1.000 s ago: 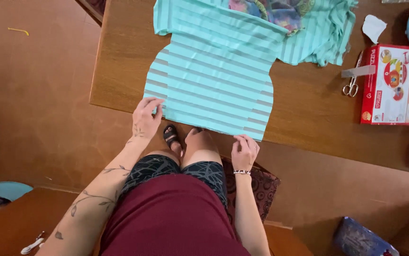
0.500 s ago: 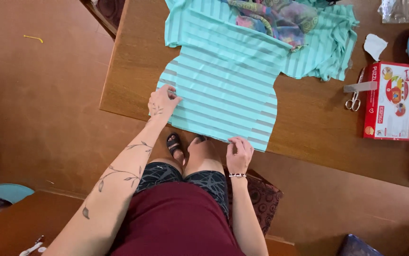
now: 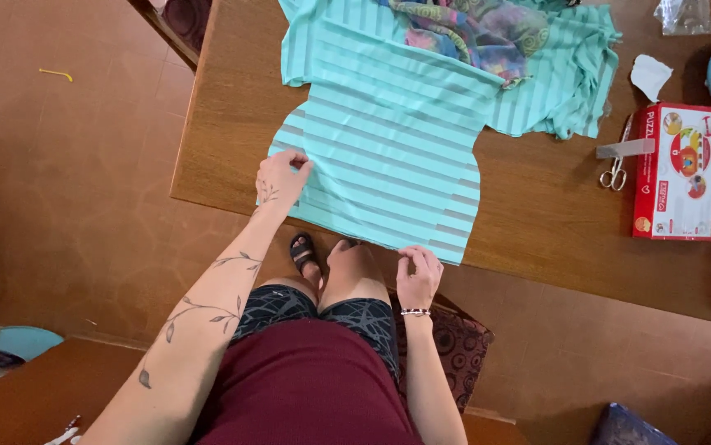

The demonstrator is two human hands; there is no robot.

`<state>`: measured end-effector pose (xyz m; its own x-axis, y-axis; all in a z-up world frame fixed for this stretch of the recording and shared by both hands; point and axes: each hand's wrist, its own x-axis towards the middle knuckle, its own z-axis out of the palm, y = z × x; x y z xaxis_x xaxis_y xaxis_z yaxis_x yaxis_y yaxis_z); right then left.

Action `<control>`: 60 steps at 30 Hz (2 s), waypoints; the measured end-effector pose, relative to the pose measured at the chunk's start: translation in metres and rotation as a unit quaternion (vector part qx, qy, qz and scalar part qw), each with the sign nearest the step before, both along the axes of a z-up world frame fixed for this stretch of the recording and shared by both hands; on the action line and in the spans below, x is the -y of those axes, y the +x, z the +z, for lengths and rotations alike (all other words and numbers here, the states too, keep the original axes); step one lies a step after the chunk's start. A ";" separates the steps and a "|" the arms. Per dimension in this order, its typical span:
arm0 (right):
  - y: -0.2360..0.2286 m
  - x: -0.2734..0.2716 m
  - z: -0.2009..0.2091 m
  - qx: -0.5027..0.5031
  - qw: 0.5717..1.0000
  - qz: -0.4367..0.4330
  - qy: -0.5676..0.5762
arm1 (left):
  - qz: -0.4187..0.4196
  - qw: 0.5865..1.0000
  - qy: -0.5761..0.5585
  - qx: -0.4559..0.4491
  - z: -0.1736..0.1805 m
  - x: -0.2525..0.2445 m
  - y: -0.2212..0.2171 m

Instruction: Folding and smoothing a light blue striped garment on a wooden table

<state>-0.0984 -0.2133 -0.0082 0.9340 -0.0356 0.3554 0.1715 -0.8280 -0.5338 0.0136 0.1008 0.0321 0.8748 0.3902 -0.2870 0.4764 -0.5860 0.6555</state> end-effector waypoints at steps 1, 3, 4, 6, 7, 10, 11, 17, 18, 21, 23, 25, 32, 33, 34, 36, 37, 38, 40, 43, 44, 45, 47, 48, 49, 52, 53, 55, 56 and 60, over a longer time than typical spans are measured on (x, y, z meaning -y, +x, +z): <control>0.001 -0.001 0.001 0.000 1.000 0.001 0.000 | 0.001 1.000 0.000 0.000 -0.010 -0.001 0.000; 0.001 -0.003 0.004 -0.010 1.000 0.000 0.015 | -0.020 1.000 0.012 -0.019 -0.029 -0.003 0.001; 0.003 -0.004 0.005 -0.010 1.000 -0.001 0.015 | -0.020 1.000 0.012 -0.019 -0.018 -0.002 -0.003; 0.004 -0.004 0.007 -0.001 1.000 0.004 -0.007 | -0.019 0.999 0.032 -0.024 0.002 0.002 -0.011; 0.004 -0.003 0.005 -0.003 1.000 0.001 -0.008 | -0.022 0.999 0.031 -0.025 0.002 0.001 -0.016; 0.005 -0.001 0.005 0.002 1.000 0.003 -0.008 | -0.125 0.985 0.106 0.056 0.002 0.003 -0.038; 0.005 -0.001 0.007 -0.001 1.000 0.005 -0.009 | -0.180 0.977 0.100 0.063 0.002 0.003 -0.047; 0.005 0.001 0.010 -0.007 1.000 0.006 -0.002 | -0.314 0.911 0.179 0.201 -0.048 -0.011 -0.093; 0.005 0.001 0.009 -0.005 1.000 0.006 -0.012 | -0.304 0.905 0.189 0.231 -0.054 -0.013 -0.098; 0.006 0.001 0.006 -0.002 1.000 0.017 -0.010 | -0.284 0.903 0.205 0.251 -0.058 -0.012 -0.104; 0.008 -0.002 0.003 -0.003 1.000 0.020 -0.013 | -0.278 0.905 0.201 0.252 -0.059 -0.014 -0.104; 0.007 -0.002 0.001 -0.005 1.000 0.020 -0.019 | -0.276 0.907 0.192 0.253 -0.049 -0.008 -0.104; 0.010 -0.007 0.004 -0.002 0.999 0.036 -0.012 | -0.247 0.894 0.239 0.290 -0.048 -0.009 -0.105; 0.010 -0.007 0.005 0.000 0.999 0.035 -0.016 | -0.248 0.889 0.246 0.297 -0.050 -0.010 -0.105; 0.009 -0.006 0.006 -0.001 0.999 0.034 -0.016 | -0.249 0.889 0.245 0.297 -0.051 -0.009 -0.106; 0.007 -0.004 0.009 0.015 0.997 0.050 -0.049 | -0.272 0.879 0.223 0.321 -0.052 -0.008 -0.107; 0.006 0.000 0.006 0.015 0.997 0.049 -0.050 | -0.273 0.879 0.223 0.322 -0.054 -0.006 -0.107; 0.006 0.003 0.003 0.032 0.994 0.074 -0.078 | -0.320 0.862 0.222 0.325 -0.055 -0.006 -0.108; 0.006 0.009 -0.004 0.050 0.988 0.099 -0.106 | -0.367 0.842 0.221 0.329 -0.059 -0.007 -0.110; 0.009 0.022 -0.021 0.071 0.979 0.107 -0.156 | -0.391 0.825 0.232 0.336 -0.062 -0.010 -0.107; 0.013 0.026 -0.029 0.085 0.977 0.103 -0.168 | -0.382 0.820 0.243 0.349 -0.062 -0.011 -0.104; 0.016 0.029 -0.037 0.098 0.974 0.100 -0.181 | -0.372 0.816 0.255 0.362 -0.061 -0.012 -0.102; 0.016 0.030 -0.034 0.099 0.972 0.104 -0.186 | -0.365 0.816 0.259 0.368 -0.070 -0.011 -0.100; 0.019 0.032 -0.033 0.102 0.970 0.108 -0.193 | -0.356 0.814 0.262 0.377 -0.075 -0.010 -0.095; 0.014 0.034 -0.031 0.104 0.970 0.106 -0.193 | -0.356 0.813 0.263 0.379 -0.070 -0.010 -0.095; 0.007 0.038 -0.024 0.109 0.967 0.123 -0.195 | -0.373 0.790 0.249 0.418 -0.060 -0.011 -0.092; 0.004 0.038 -0.019 0.110 0.972 0.105 -0.181 | -0.372 0.792 0.243 0.419 -0.063 -0.011 -0.094; 0.007 0.034 -0.012 0.117 0.975 0.088 -0.165 | -0.369 0.792 0.243 0.422 -0.056 -0.012 -0.091; 0.007 0.033 -0.009 0.116 0.979 0.081 -0.145 | -0.366 0.799 0.226 0.419 -0.047 -0.011 -0.090; 0.014 0.030 0.010 0.093 0.991 0.063 -0.075 | -0.318 0.831 0.192 0.415 -0.020 -0.005 -0.086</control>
